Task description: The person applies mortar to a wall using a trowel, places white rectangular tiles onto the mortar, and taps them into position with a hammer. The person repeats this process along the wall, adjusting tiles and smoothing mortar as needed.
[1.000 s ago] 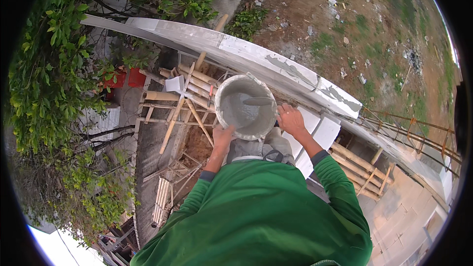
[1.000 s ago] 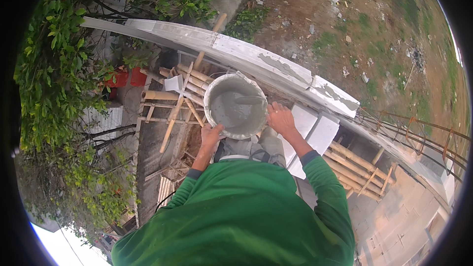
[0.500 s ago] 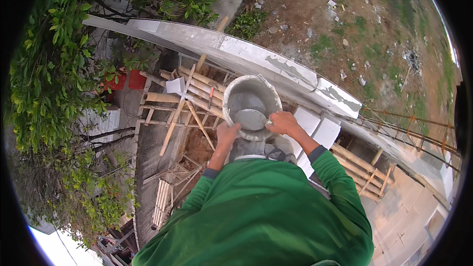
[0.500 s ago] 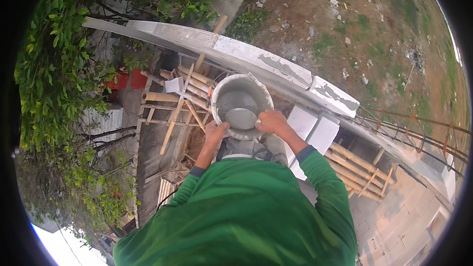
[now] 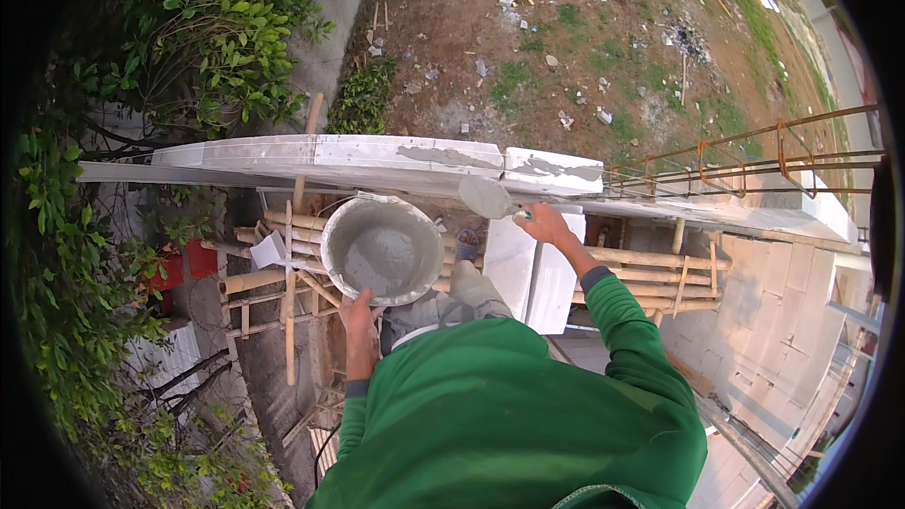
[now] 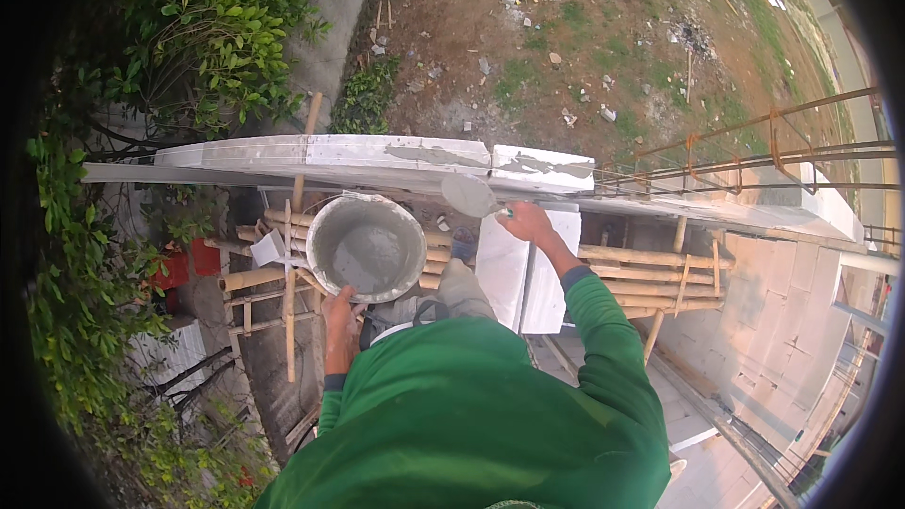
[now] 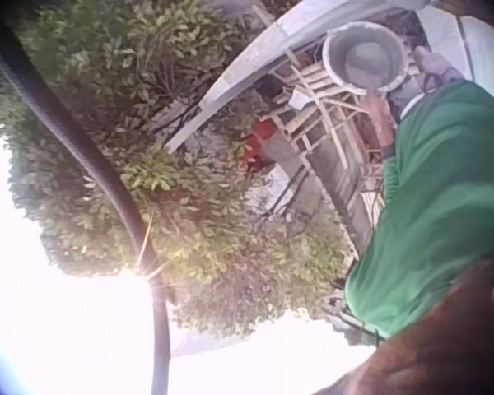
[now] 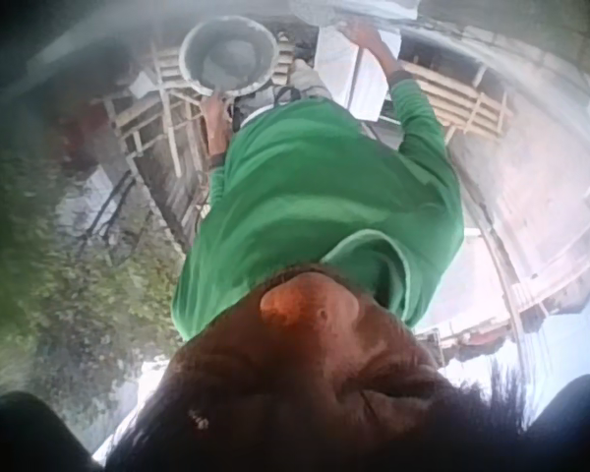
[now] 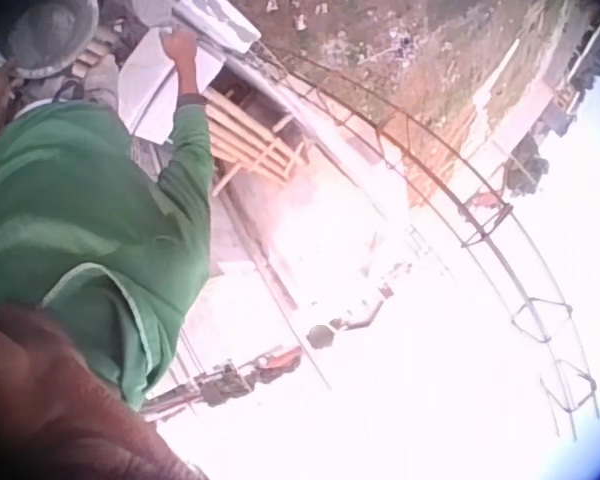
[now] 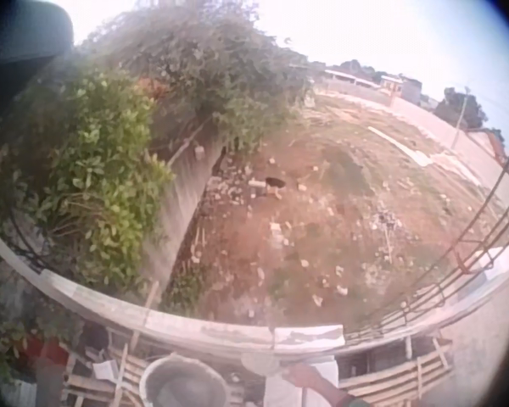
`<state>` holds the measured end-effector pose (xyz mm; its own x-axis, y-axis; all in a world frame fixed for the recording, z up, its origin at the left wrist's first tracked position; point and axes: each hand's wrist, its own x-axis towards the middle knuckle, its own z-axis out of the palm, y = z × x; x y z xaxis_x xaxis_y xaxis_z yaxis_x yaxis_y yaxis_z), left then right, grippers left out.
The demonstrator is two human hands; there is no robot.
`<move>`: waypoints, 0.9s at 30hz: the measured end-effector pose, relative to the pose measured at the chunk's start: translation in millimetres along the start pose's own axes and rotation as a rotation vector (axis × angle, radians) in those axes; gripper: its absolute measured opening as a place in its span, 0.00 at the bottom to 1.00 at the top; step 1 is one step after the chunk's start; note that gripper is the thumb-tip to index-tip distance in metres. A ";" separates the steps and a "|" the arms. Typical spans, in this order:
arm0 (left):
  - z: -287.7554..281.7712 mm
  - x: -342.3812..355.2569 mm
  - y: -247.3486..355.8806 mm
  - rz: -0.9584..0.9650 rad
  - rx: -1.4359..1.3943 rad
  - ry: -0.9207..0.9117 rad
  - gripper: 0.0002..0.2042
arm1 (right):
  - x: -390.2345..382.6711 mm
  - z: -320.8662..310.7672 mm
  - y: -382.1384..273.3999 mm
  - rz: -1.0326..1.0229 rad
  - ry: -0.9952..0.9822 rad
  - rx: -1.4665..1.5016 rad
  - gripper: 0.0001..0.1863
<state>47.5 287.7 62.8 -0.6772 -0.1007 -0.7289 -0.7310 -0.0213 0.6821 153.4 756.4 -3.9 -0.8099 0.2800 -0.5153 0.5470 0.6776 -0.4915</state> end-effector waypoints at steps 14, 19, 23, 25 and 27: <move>-16.2 4.8 0.9 -0.040 -0.020 -0.005 0.14 | 74.3 -18.5 60.6 0.055 0.260 -0.213 0.28; -10.3 -6.1 7.1 -0.021 -0.021 0.009 0.14 | 84.0 -5.4 36.2 0.042 0.289 -0.163 0.28; -12.3 -2.9 5.1 -0.023 -0.043 0.024 0.14 | 99.9 12.5 17.5 0.049 0.246 -0.132 0.28; -16.6 3.0 3.2 -0.041 -0.005 0.035 0.14 | 104.5 26.0 2.9 0.061 0.211 -0.110 0.29; -22.0 7.8 0.7 -0.059 -0.001 0.044 0.14 | 111.0 43.1 -21.5 0.057 0.208 -0.056 0.29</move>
<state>43.6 265.0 58.8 -0.6290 -0.1425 -0.7643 -0.7691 -0.0297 0.6385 60.9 743.6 -80.8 -0.8075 0.4491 -0.3823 0.5851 0.6919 -0.4230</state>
